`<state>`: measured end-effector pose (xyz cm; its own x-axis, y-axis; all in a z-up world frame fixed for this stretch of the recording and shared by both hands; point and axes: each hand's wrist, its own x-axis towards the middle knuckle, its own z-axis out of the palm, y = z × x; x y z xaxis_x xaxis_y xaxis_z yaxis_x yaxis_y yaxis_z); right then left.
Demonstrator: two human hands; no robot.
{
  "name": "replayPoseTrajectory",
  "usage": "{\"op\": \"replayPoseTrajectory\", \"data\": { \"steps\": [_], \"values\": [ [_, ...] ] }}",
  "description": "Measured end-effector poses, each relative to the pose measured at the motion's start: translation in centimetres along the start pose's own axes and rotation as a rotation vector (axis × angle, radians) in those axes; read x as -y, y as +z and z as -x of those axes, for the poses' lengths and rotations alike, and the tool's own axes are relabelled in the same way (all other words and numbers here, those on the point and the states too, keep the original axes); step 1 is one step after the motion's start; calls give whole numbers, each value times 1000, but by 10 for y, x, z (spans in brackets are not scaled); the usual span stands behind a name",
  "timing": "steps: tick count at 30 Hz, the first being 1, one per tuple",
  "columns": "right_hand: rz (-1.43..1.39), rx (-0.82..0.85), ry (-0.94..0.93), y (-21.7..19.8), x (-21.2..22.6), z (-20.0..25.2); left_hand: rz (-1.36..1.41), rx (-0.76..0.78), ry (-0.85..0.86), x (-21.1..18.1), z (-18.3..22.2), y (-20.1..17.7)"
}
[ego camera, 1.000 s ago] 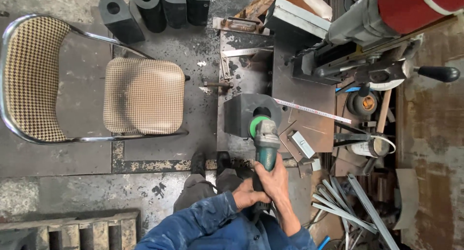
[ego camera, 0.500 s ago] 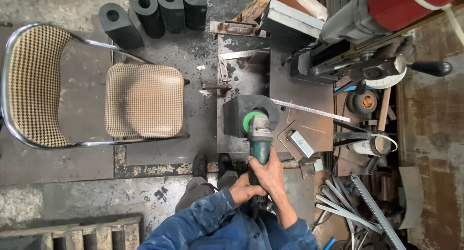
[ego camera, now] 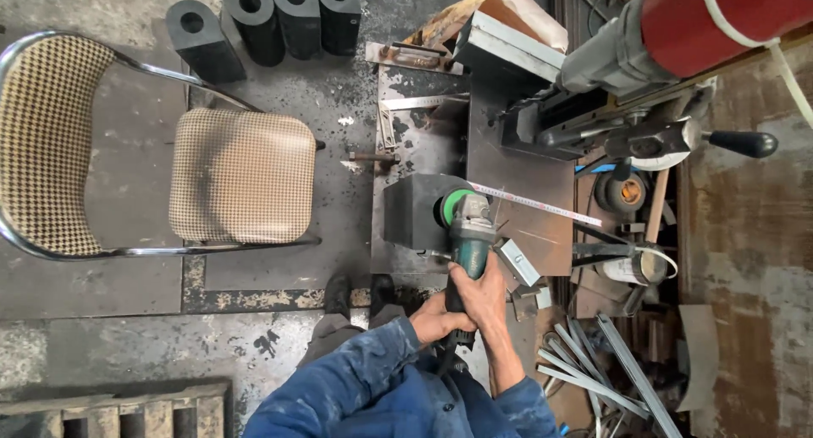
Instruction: Using an angle grinder to smooth the edges of black plastic/rubber components and measuring a part with a tape measure.
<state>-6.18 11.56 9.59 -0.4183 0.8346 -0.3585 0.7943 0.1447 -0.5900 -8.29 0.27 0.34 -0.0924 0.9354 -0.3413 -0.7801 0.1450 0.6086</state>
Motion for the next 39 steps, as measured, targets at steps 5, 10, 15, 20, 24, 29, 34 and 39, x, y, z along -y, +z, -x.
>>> {"op": "replayPoseTrajectory", "data": {
  "steps": [5, 10, 15, 20, 24, 29, 34, 39],
  "values": [
    [15, 16, -21, 6, 2, -4, -6, -26, 40, 6, -2, -7],
    [-29, 84, -113, 18, 9, -2, 28, -84, 43, 27, 6, -22],
    [50, 133, -27, 13, 1, 28, 62, -65, 24, 20, 41, 2],
    [93, 78, 117, -2, -17, 35, -26, 16, 45, 46, 29, 8],
    [78, -3, 63, -5, -36, 15, -154, -41, -44, 20, 12, 18],
    [4, 44, -89, 12, -8, -7, -43, -82, 53, 24, -5, -10],
    [42, 141, -80, 16, 1, 11, -100, -104, 83, 32, 17, -13],
    [61, 122, 66, 9, -7, 32, -72, -18, 40, 57, 31, -6]
  ]
}}
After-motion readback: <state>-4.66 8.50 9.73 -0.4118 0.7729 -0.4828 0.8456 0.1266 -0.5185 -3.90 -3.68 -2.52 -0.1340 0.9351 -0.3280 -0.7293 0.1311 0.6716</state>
